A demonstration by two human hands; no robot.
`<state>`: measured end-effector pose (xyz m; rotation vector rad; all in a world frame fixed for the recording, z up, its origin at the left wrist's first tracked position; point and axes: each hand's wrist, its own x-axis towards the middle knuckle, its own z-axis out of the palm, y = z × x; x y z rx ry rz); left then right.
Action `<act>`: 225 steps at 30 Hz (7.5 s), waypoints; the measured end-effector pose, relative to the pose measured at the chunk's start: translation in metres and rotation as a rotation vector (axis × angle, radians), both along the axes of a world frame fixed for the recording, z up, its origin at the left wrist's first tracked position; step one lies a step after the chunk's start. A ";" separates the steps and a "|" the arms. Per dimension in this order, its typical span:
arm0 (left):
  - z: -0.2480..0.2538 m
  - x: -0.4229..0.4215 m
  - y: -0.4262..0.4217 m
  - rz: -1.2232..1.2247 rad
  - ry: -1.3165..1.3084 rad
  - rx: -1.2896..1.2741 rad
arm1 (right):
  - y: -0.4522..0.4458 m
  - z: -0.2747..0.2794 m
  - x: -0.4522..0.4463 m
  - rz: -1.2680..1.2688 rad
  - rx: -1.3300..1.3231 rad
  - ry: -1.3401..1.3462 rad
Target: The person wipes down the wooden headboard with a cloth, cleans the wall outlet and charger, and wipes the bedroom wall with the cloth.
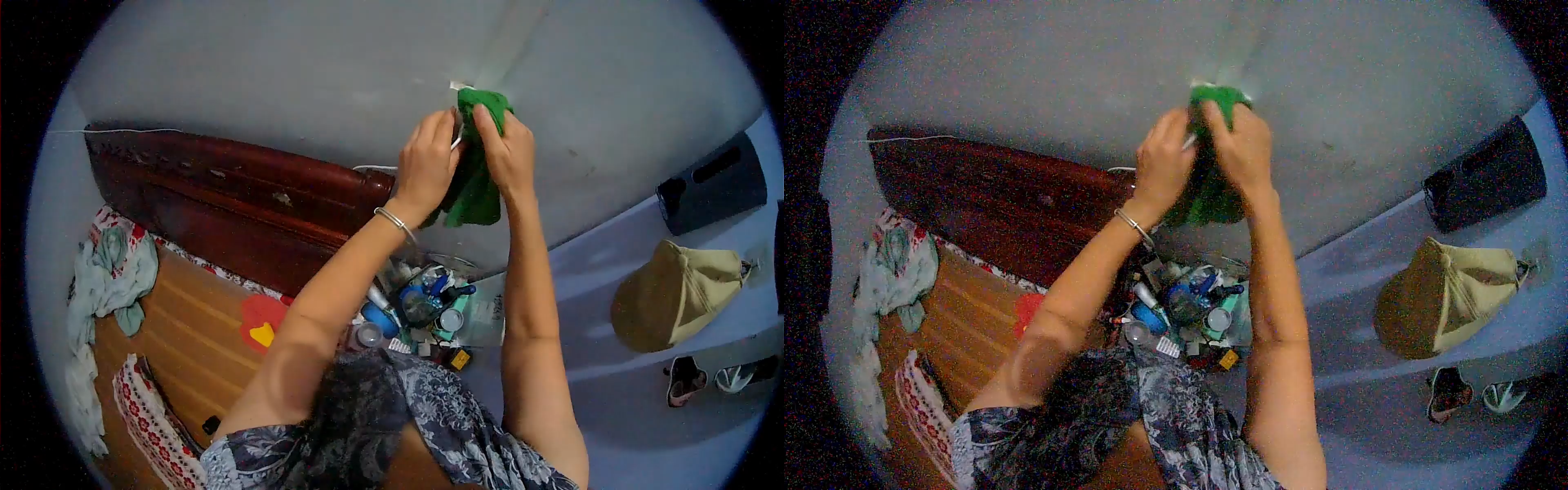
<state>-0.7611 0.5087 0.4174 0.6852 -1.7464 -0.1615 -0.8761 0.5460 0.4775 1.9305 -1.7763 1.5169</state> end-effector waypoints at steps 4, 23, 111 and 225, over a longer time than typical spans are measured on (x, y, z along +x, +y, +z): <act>0.004 0.006 0.004 -0.065 0.000 0.031 | -0.009 0.012 0.001 -0.081 0.178 0.004; 0.033 0.012 -0.018 -0.303 0.127 0.376 | 0.006 -0.100 0.041 -0.058 -0.026 -0.463; 0.111 0.063 -0.057 -0.455 0.291 0.140 | 0.053 -0.024 0.028 -0.078 -0.173 -0.254; -0.261 0.322 0.438 0.528 -0.298 0.829 | 0.080 -0.016 -0.003 0.700 0.101 -0.423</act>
